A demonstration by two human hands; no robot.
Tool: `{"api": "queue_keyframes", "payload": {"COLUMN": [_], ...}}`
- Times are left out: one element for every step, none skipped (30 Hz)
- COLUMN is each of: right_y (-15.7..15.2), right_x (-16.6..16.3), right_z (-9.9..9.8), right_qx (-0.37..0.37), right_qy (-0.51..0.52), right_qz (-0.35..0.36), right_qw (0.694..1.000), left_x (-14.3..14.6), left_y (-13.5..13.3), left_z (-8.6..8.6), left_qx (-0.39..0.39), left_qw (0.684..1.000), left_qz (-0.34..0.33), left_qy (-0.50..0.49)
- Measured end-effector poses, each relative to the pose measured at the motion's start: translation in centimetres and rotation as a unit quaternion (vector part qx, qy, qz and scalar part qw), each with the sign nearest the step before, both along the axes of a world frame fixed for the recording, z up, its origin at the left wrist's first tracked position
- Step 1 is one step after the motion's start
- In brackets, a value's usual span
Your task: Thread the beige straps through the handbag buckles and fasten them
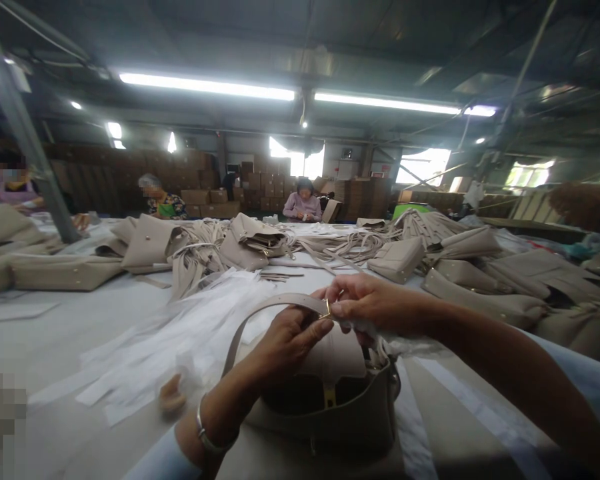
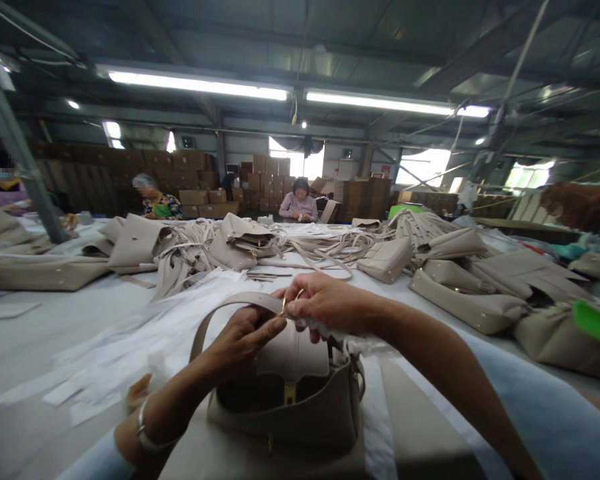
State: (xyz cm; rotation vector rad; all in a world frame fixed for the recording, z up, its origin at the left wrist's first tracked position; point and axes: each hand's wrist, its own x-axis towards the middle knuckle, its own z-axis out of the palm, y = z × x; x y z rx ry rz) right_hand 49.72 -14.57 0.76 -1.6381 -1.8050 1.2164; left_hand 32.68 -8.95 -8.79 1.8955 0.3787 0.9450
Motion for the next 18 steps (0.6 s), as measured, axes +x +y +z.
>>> {"api": "queue_keyframes", "payload": {"right_y": [0.0,0.0,0.0,0.0,0.1,0.2,0.3,0.5,0.6,0.8,1.0,1.2,1.3,1.5,1.7,1.8,1.9,2.0], "right_x": [-0.3,-0.6,-0.8,-1.0,-1.2,-1.3,-1.4,-1.5,-1.6,-1.7,-1.7,-1.7,-1.7,-1.7,-1.6,-1.5,-1.4,-1.3], "right_z": [0.0,0.1,0.1,0.1,0.1,0.1,0.0,0.0,0.0,0.0,0.1,0.2,0.3,0.5,0.6,0.7,0.7,0.6], "right_qx": [0.017,0.043,0.074,0.105,0.138,0.172,0.206,0.235,0.259,0.278,0.290,0.293,0.281,0.257,0.228,0.201,0.179,0.166], "right_qy": [-0.006,-0.018,-0.040,-0.073,-0.116,-0.165,-0.216,-0.259,-0.292,-0.314,-0.325,-0.326,-0.317,-0.298,-0.275,-0.252,-0.231,-0.212], "right_qz": [-0.011,-0.017,-0.017,-0.012,-0.004,0.002,0.005,0.004,0.007,0.018,0.036,0.057,0.082,0.108,0.127,0.138,0.142,0.139], "right_qw": [1.000,0.999,0.996,0.992,0.984,0.971,0.954,0.937,0.921,0.908,0.899,0.897,0.902,0.913,0.925,0.936,0.946,0.953], "left_x": [0.1,0.1,0.2,0.2,0.3,0.4,0.5,0.6,0.7,0.8,0.8,0.8,0.8,0.7,0.7,0.6,0.5,0.5], "left_y": [-0.1,-0.1,-0.2,-0.2,-0.1,-0.1,0.0,0.1,0.1,0.2,0.2,0.1,0.1,0.0,-0.2,-0.3,-0.4,-0.5], "left_z": [0.1,0.2,0.2,0.3,0.3,0.2,0.2,0.2,0.2,0.3,0.3,0.4,0.5,0.5,0.5,0.5,0.4,0.3], "left_qx": [0.014,0.027,0.039,0.054,0.073,0.094,0.115,0.133,0.146,0.156,0.161,0.162,0.159,0.152,0.142,0.131,0.121,0.111], "left_qw": [1.000,0.999,0.997,0.995,0.992,0.988,0.983,0.977,0.972,0.968,0.966,0.967,0.970,0.975,0.979,0.981,0.982,0.983], "left_qz": [0.015,0.034,0.054,0.071,0.080,0.086,0.092,0.104,0.117,0.129,0.134,0.129,0.110,0.084,0.055,0.030,0.015,0.012], "left_qy": [0.009,0.020,0.034,0.050,0.071,0.092,0.112,0.129,0.142,0.149,0.151,0.147,0.144,0.140,0.138,0.139,0.143,0.148]}}
